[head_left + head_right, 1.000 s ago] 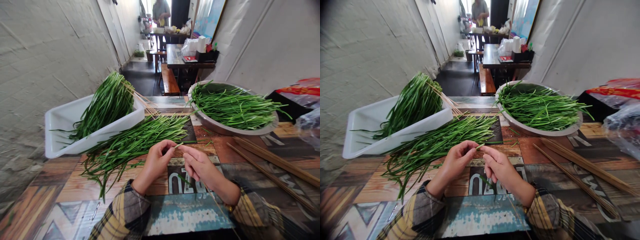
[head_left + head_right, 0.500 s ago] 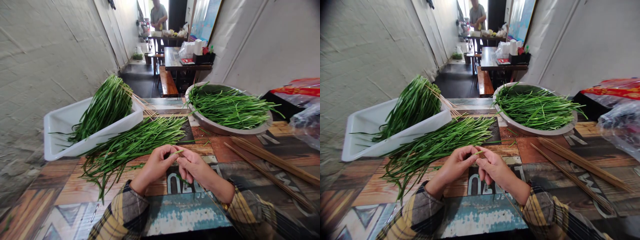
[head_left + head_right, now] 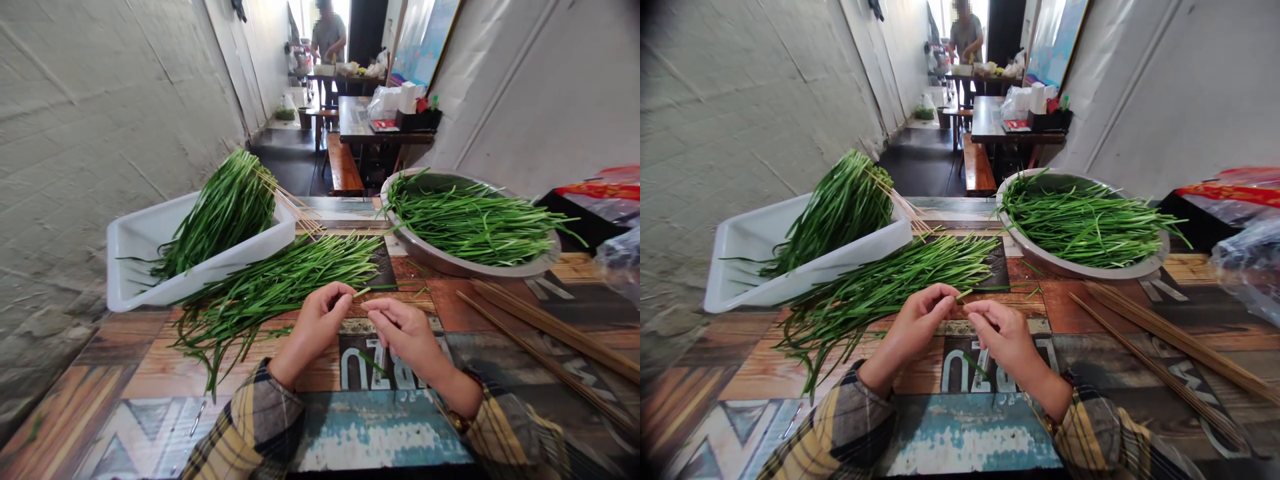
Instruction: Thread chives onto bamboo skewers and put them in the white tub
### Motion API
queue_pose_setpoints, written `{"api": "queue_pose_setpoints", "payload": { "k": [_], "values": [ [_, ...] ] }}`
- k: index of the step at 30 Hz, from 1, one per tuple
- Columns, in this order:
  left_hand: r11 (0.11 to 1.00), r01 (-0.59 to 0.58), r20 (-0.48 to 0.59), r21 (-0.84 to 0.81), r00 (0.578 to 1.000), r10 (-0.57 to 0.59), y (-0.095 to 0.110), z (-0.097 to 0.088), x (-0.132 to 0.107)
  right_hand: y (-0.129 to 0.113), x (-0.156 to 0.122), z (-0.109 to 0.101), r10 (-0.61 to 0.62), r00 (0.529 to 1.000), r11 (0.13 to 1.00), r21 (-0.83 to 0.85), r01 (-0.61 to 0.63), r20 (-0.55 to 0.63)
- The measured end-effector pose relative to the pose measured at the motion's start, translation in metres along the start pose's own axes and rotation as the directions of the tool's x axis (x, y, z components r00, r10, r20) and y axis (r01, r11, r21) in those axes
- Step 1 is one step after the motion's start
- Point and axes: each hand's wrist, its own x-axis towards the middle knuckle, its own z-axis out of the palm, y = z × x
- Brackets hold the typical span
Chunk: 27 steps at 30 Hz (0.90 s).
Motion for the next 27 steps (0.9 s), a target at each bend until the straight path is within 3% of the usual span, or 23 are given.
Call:
{"api": "queue_pose_setpoints", "payload": {
  "k": [4,27],
  "values": [
    [1.000,-0.011,0.001,-0.010,1.000,0.011,0.0009,0.0002,-0.0003,0.0028,-0.0024,0.0006,-0.065,0.998,0.998,-0.019,0.065,0.014],
    [0.998,-0.063,-0.019,-0.005,0.998,0.062,-0.0010,0.0013,-0.0014,0.0054,-0.0008,0.0004,-0.003,1.000,0.999,0.047,0.002,0.018]
  ]
}}
